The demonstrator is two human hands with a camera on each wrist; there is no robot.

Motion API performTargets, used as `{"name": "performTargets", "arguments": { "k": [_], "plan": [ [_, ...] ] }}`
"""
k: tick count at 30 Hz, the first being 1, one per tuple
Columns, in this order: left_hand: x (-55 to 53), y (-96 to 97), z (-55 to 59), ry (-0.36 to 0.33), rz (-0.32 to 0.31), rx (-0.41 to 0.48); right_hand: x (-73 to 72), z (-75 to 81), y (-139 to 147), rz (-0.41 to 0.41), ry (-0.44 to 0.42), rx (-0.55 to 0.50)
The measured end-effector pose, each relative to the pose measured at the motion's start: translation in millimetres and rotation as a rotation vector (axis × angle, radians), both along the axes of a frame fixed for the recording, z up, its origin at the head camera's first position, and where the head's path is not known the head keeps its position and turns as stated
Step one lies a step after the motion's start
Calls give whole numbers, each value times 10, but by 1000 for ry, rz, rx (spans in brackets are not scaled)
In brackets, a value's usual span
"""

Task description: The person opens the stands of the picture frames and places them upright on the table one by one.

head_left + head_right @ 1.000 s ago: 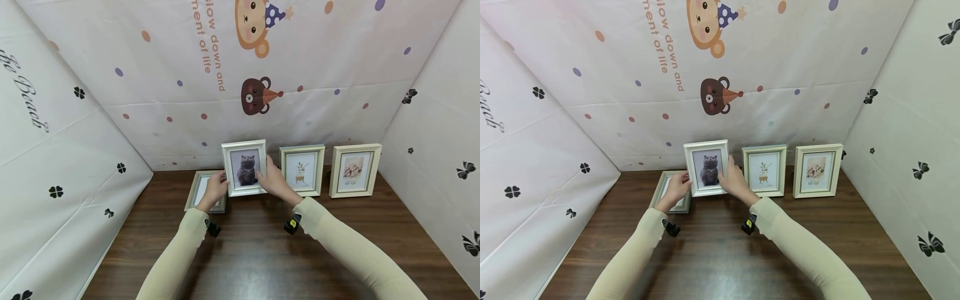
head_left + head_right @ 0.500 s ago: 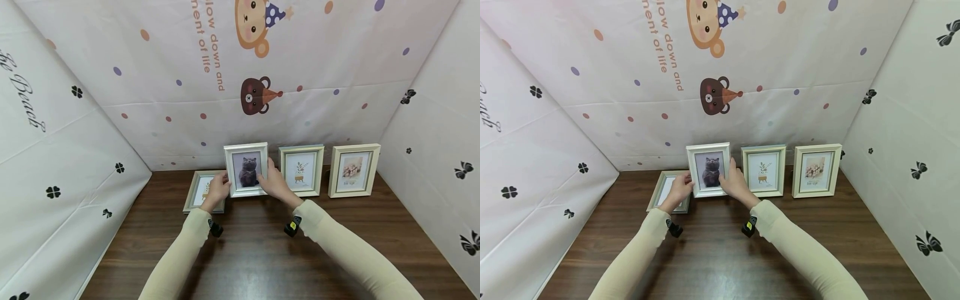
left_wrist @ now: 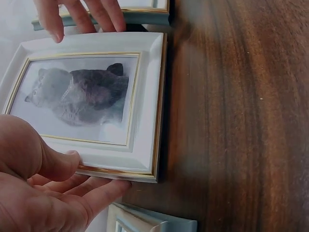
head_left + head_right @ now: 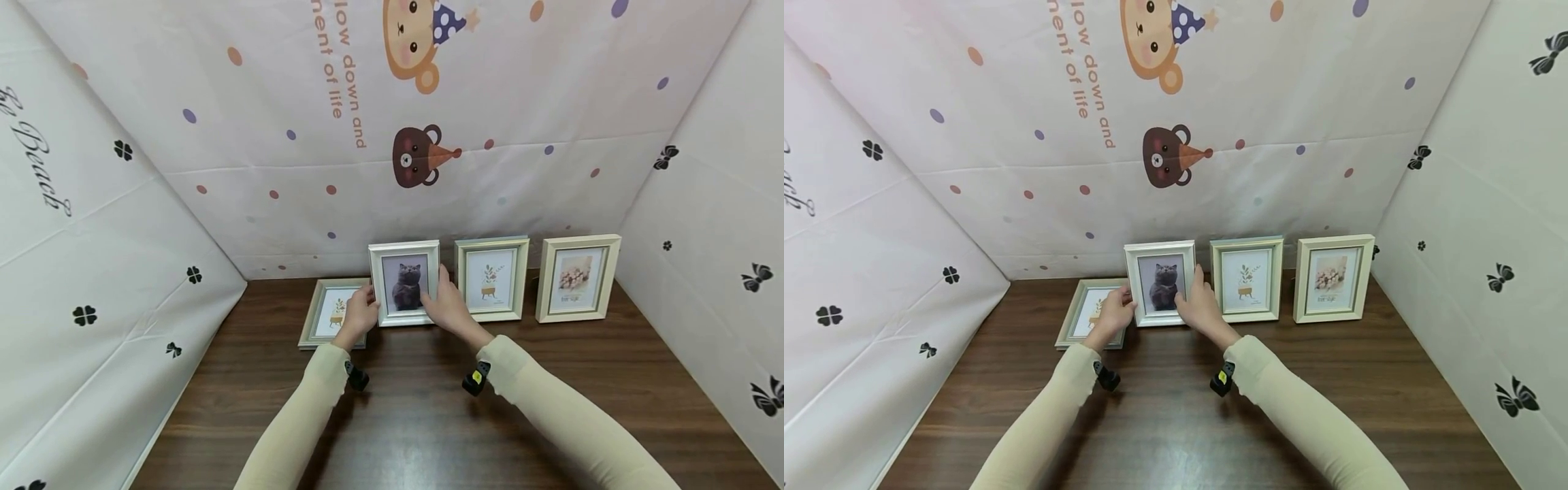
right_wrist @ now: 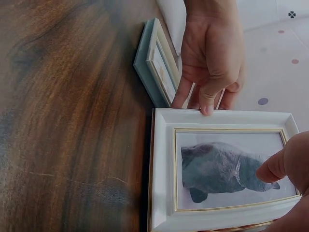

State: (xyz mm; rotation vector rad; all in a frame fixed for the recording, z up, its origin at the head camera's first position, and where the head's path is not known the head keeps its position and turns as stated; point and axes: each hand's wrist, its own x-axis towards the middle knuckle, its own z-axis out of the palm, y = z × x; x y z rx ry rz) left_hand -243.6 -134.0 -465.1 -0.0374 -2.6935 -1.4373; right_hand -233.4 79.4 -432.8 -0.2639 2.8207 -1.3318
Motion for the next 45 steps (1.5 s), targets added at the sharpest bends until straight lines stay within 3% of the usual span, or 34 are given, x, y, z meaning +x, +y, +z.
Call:
{"name": "performTargets", "arguments": {
  "k": [15, 45],
  "plan": [
    [-16, 55, -61, 6, -4, -6, 45, -64, -6, -52, 28, -39],
    [-16, 59, -96, -25, -18, -3, 69, -50, 10, -56, 43, -67]
  ]
}}
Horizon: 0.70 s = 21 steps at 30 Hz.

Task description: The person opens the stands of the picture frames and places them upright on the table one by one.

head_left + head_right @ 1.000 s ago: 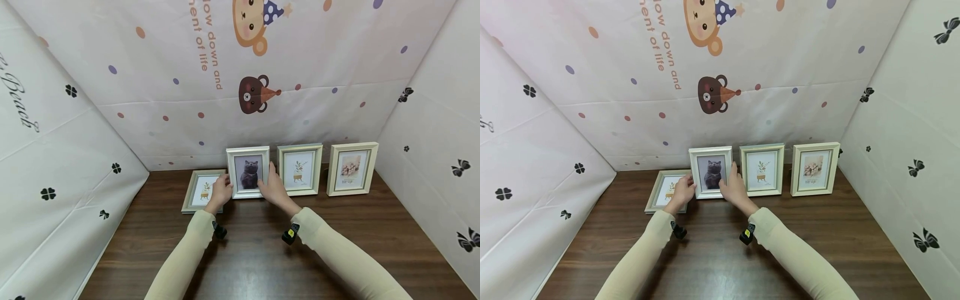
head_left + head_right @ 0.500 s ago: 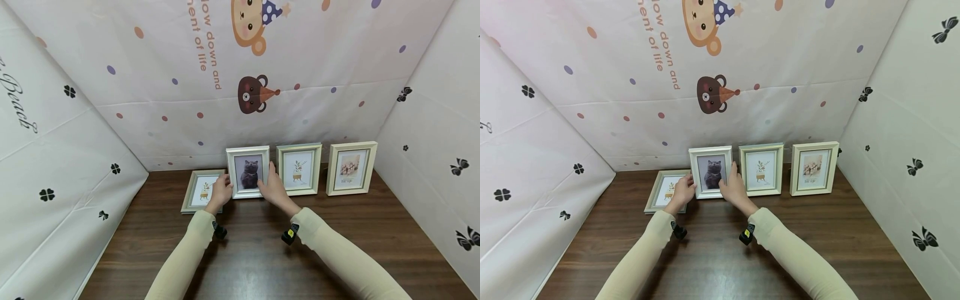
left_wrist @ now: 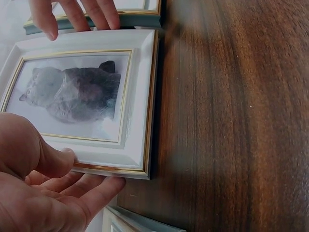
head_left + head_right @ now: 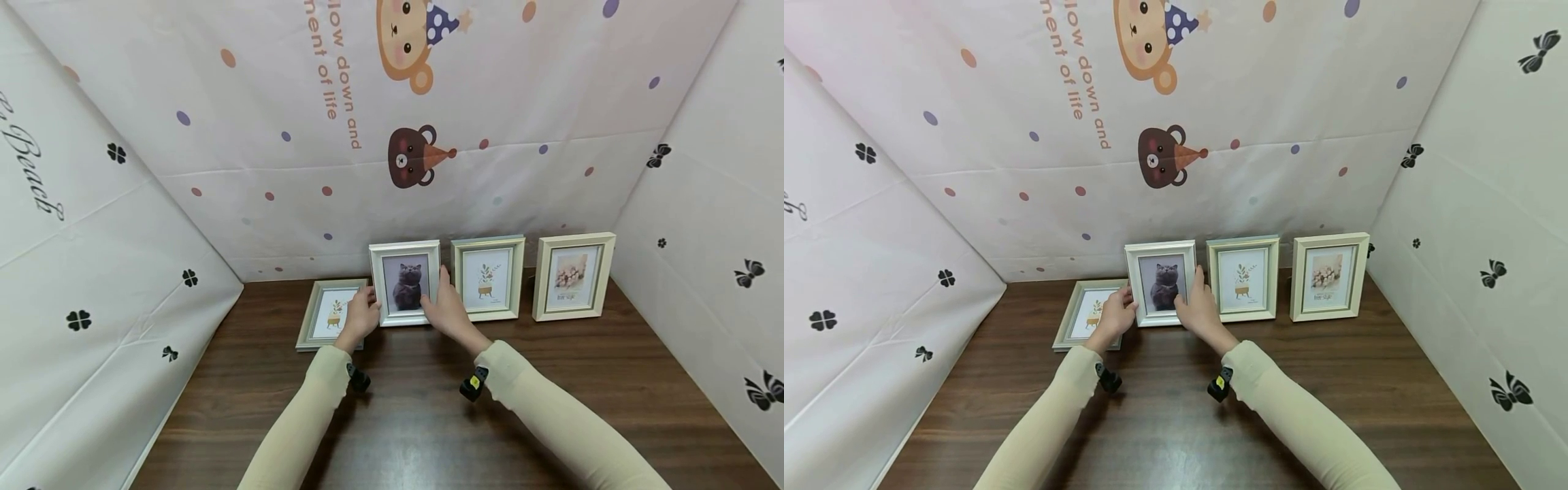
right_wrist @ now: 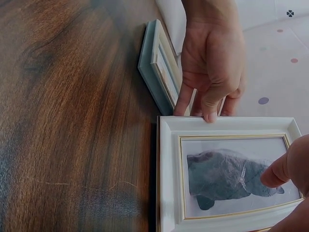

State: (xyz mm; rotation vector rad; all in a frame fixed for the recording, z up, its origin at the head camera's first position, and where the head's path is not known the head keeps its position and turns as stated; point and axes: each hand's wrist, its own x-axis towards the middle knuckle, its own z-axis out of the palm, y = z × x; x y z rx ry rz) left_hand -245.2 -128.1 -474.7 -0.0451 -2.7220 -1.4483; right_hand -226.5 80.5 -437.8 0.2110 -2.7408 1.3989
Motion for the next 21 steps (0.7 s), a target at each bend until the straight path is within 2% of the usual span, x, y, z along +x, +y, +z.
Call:
{"name": "performTargets", "arguments": {
  "k": [12, 21],
  "plan": [
    [24, 5, 3, -9, 3, 19, 15, 12, 0, -7, -3, 6],
    [88, -62, 61, 52, 11, -29, 67, 131, 38, 12, 50, 21]
  ]
}}
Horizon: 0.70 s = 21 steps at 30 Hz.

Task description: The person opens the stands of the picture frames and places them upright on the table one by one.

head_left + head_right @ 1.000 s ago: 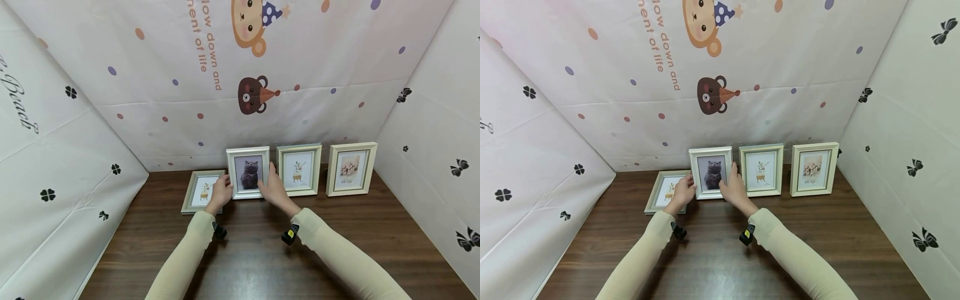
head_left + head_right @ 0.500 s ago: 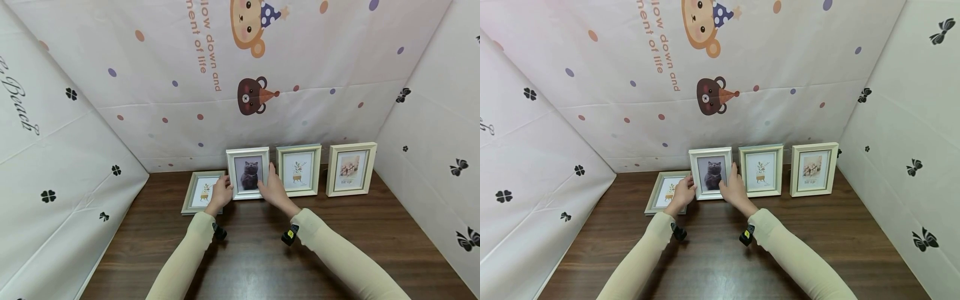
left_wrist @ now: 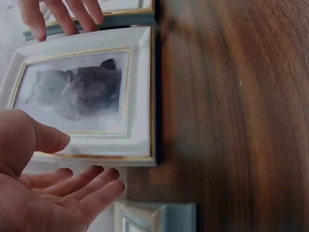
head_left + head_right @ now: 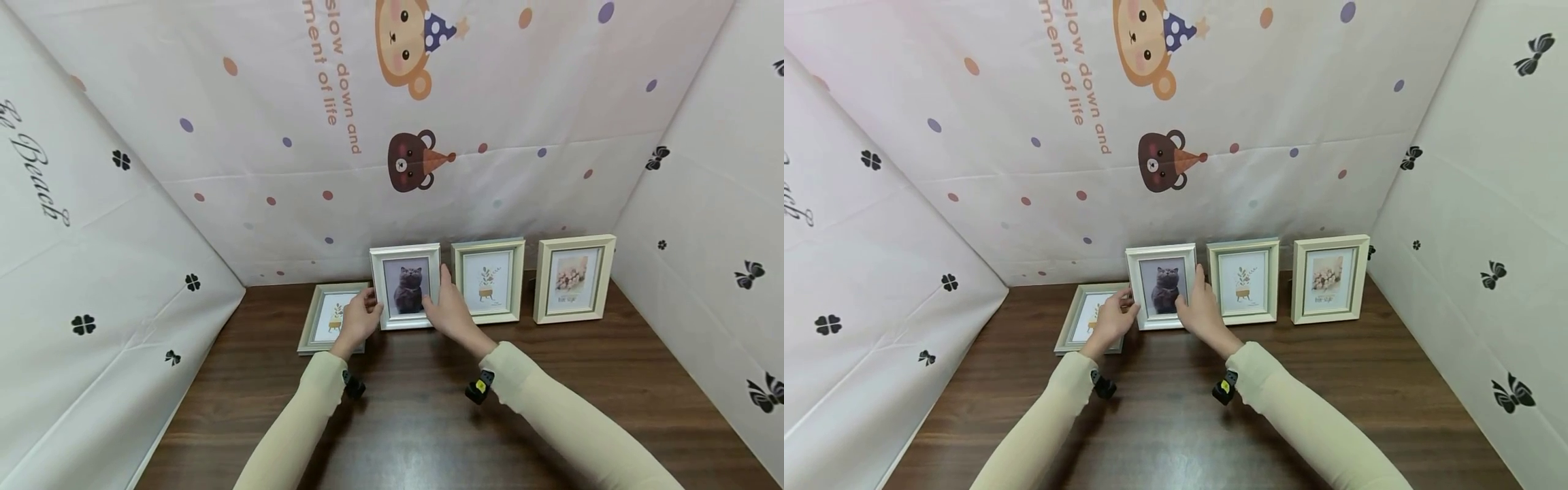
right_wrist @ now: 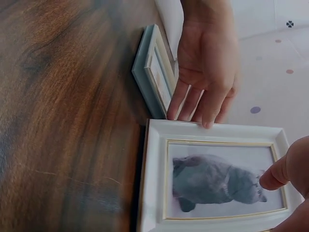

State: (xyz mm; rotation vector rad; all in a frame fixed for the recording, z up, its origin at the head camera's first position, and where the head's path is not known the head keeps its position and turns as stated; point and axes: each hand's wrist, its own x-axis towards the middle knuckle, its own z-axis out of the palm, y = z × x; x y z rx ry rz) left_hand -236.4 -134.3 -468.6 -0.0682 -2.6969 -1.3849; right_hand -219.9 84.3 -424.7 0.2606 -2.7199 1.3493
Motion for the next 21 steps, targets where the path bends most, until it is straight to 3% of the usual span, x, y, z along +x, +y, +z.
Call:
{"name": "performTargets", "arguments": {
  "k": [10, 17, 21],
  "plan": [
    [79, -185, 73, 29, 53, 17, 68, 205, -4, 46, 98, 45],
    [111, -234, 79, 18, 55, 36, 105, 251, -47, 47, 139, 88],
    [129, -263, 71, 69, 57, 18, 116, 267, -76, 55, 151, 93]
  ]
}}
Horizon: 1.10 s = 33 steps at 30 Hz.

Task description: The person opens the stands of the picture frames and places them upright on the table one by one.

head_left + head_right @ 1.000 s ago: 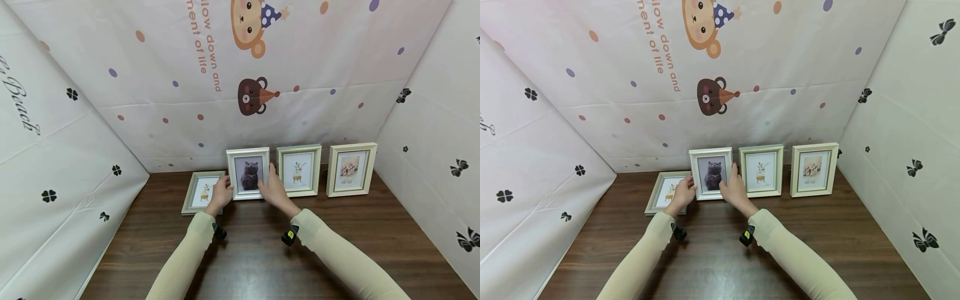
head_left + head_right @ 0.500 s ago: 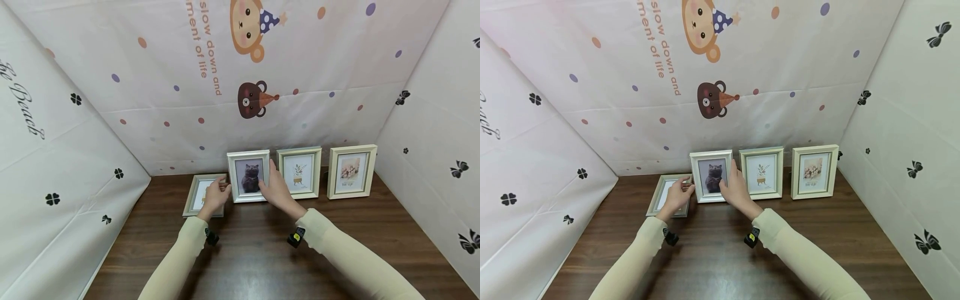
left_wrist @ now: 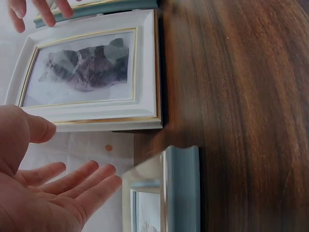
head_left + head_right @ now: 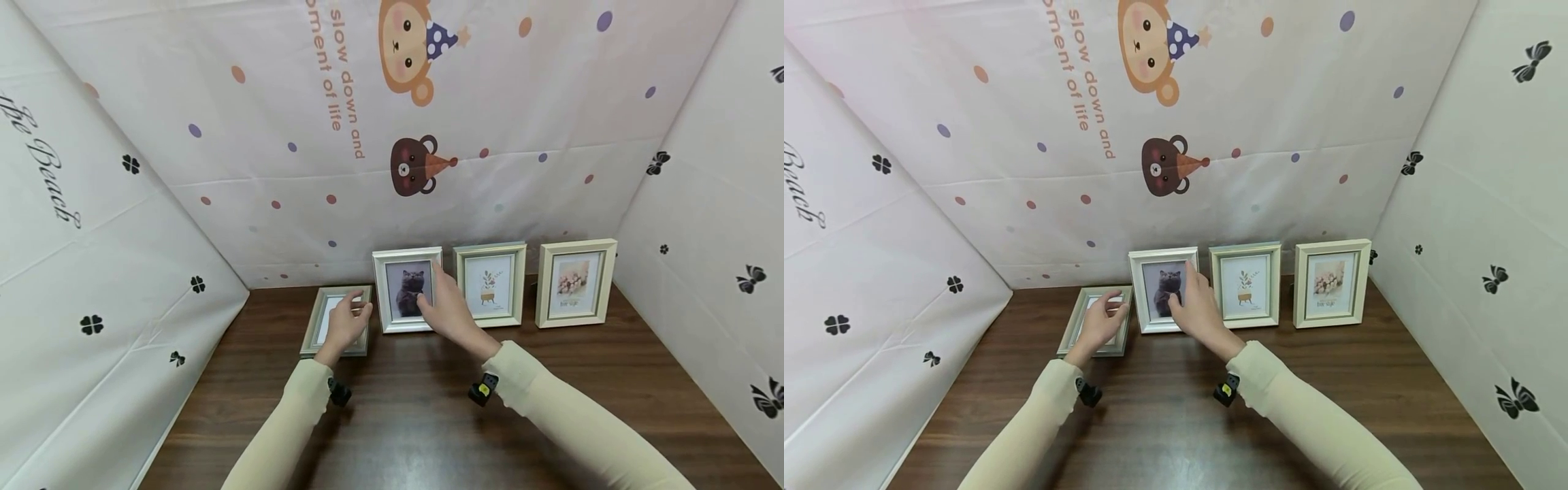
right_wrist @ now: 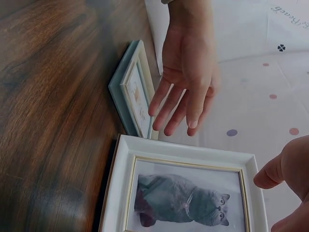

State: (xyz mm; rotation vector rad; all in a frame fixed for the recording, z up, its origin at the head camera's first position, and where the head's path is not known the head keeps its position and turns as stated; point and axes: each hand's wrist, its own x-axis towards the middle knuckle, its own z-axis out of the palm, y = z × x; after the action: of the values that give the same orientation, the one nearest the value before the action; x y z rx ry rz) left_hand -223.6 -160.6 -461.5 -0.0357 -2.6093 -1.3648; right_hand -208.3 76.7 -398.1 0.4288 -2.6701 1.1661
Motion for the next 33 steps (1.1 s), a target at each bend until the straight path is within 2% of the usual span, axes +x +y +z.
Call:
{"name": "performTargets", "arguments": {
  "k": [8, 14, 21, 26, 33],
  "plan": [
    [50, -190, 22, 111, 18, 10, -14, 53, -201, 42, 25, 26],
    [79, -387, 65, 112, 43, -7, -30, 125, -421, 91, 66, 37],
    [117, -610, 112, 109, 78, -31, -41, 205, -709, 177, 35, 41],
    [160, -740, 143, 94, 115, -69, -57, 195, -896, 213, 3, 52],
    [222, -902, 168, 91, 150, -98, -99, 142, -1111, 229, 12, 56]
  ]
}}
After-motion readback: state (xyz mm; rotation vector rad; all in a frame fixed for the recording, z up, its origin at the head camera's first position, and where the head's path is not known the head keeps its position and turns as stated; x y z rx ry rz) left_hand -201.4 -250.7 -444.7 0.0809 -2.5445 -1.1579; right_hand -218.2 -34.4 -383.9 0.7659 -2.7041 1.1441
